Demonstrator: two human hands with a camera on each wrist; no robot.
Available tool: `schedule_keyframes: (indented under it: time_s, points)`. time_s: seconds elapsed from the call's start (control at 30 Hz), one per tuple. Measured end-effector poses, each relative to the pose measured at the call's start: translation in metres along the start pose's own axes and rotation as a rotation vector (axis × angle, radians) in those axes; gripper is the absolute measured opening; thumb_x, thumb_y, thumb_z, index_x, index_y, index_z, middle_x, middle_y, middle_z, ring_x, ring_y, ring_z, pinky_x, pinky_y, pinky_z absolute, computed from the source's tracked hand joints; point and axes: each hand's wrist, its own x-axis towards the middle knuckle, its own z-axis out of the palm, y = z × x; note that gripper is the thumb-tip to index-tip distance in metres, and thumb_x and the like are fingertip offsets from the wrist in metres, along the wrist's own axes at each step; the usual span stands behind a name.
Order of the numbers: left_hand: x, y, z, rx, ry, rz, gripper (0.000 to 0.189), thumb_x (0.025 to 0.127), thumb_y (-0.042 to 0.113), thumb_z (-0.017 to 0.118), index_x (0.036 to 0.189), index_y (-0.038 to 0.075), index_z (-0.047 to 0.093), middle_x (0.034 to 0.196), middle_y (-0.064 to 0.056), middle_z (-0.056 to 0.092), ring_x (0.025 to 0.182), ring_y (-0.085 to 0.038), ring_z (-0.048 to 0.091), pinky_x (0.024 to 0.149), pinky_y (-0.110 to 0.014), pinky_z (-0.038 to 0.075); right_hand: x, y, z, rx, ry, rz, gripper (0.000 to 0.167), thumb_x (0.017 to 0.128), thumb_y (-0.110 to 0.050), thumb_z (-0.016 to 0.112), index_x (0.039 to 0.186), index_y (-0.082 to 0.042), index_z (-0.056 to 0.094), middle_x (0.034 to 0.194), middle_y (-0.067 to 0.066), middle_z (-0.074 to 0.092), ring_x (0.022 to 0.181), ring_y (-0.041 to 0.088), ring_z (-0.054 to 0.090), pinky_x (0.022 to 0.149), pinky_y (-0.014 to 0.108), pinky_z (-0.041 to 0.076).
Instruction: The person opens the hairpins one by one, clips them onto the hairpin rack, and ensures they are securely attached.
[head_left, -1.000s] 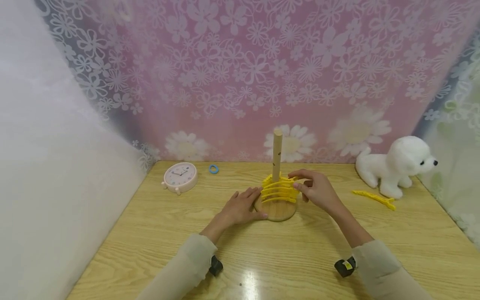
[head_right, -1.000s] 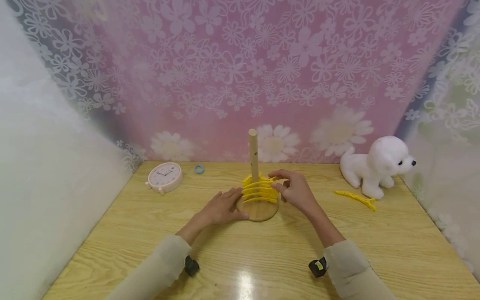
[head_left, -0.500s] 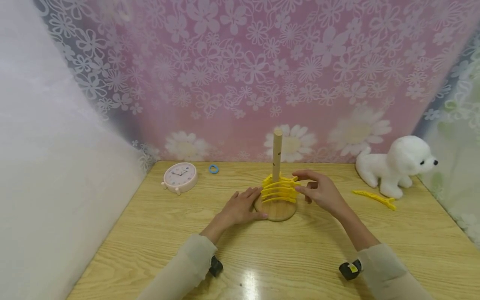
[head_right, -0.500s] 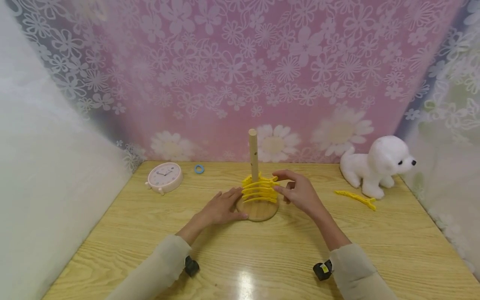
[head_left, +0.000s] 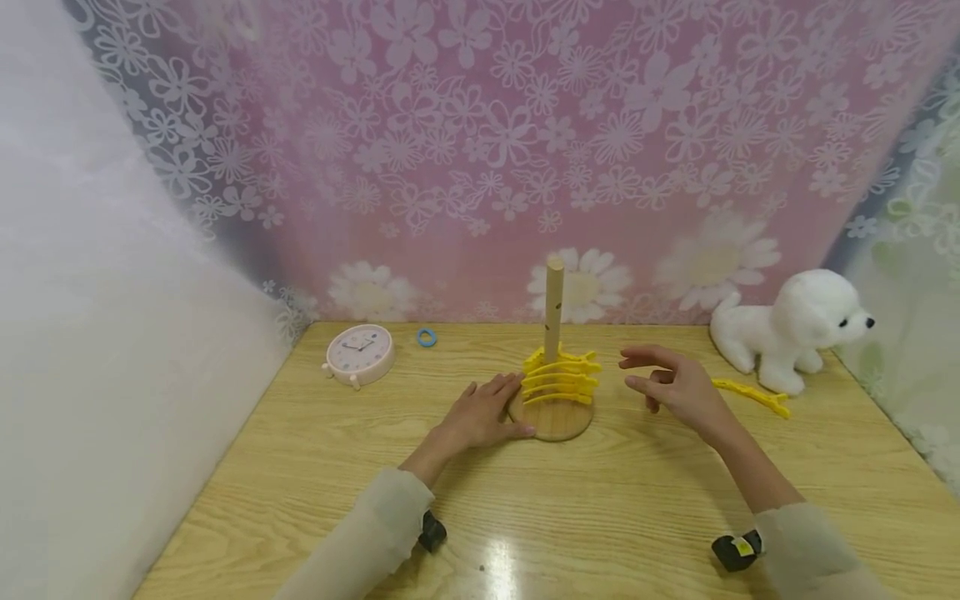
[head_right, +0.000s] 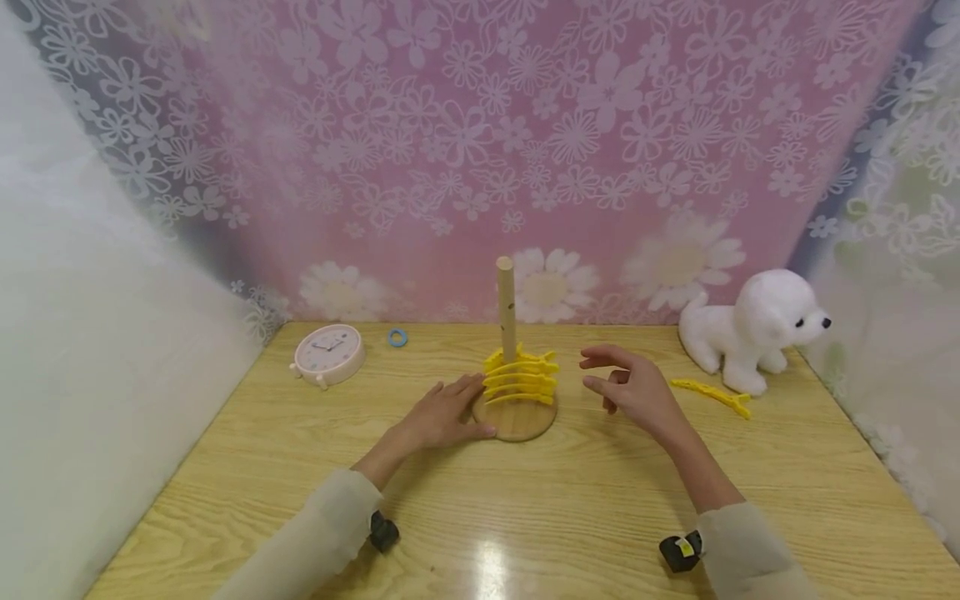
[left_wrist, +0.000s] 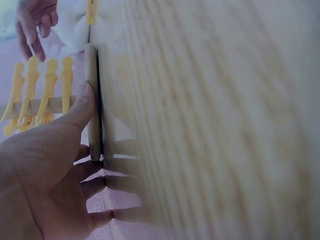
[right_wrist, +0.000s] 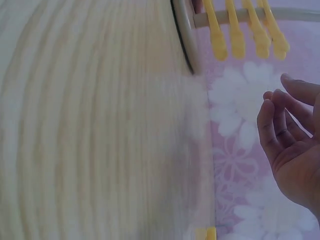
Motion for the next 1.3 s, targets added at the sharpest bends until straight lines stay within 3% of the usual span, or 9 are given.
schedule_keyframes:
  time_s: [0.23,0.5,0.73,0.9,1.3]
  points:
    - [0.001,0.0,0.001,-0.001,-0.005,-0.004,0.093,0.096,0.07,0.057,0.168,0.023,0.021,0.172,0.0,0.025,0.157,-0.023,0.027,0.128,-0.053,0.018,-0.013,0.015,-0.017,-0.039,0.022,0.02,0.046,0.102,-0.022,0.07,0.144,-0.007,0.059,0.131,0.022,0.064,0.058,0.028,0.059,0.055,0.04,0.055]
    - [0.002,0.0,0.001,0.011,-0.006,-0.001,0.093,0.097,0.068,0.058,0.169,0.024,0.019,0.172,0.001,0.025,0.158,-0.021,0.025,0.128,-0.053,0.018,-0.03,0.032,-0.039,-0.073,0.043,0.06,0.047,0.102,-0.023,0.071,0.143,-0.006,0.059,0.12,-0.009,0.068,0.058,0.027,0.06,0.053,0.037,0.054]
    - [0.002,0.001,0.001,0.014,-0.005,0.001,0.093,0.096,0.069,0.058,0.169,0.024,0.019,0.172,-0.001,0.025,0.157,-0.023,0.026,0.128,-0.054,0.019,-0.045,0.048,-0.062,-0.157,0.079,0.095,0.05,0.101,-0.025,0.071,0.144,-0.002,0.057,0.12,-0.007,0.068,0.058,0.025,0.061,0.052,0.037,0.056]
    - [0.002,0.0,0.0,-0.002,-0.009,-0.004,0.094,0.097,0.068,0.059,0.169,0.023,0.02,0.172,-0.001,0.025,0.158,-0.023,0.025,0.128,-0.054,0.017,-0.055,0.056,-0.078,-0.205,0.102,0.117,0.052,0.101,-0.027,0.072,0.143,0.0,0.057,0.114,-0.012,0.069,0.058,0.024,0.061,0.051,0.035,0.055]
    - [0.002,-0.001,0.001,0.005,-0.007,0.002,0.094,0.096,0.069,0.058,0.168,0.022,0.021,0.172,-0.001,0.026,0.157,-0.023,0.027,0.128,-0.054,0.019,-0.082,0.076,-0.112,-0.276,0.102,0.199,0.06,0.102,-0.028,0.07,0.147,0.006,0.049,0.108,-0.042,0.051,0.066,0.019,0.066,0.054,0.033,0.057]
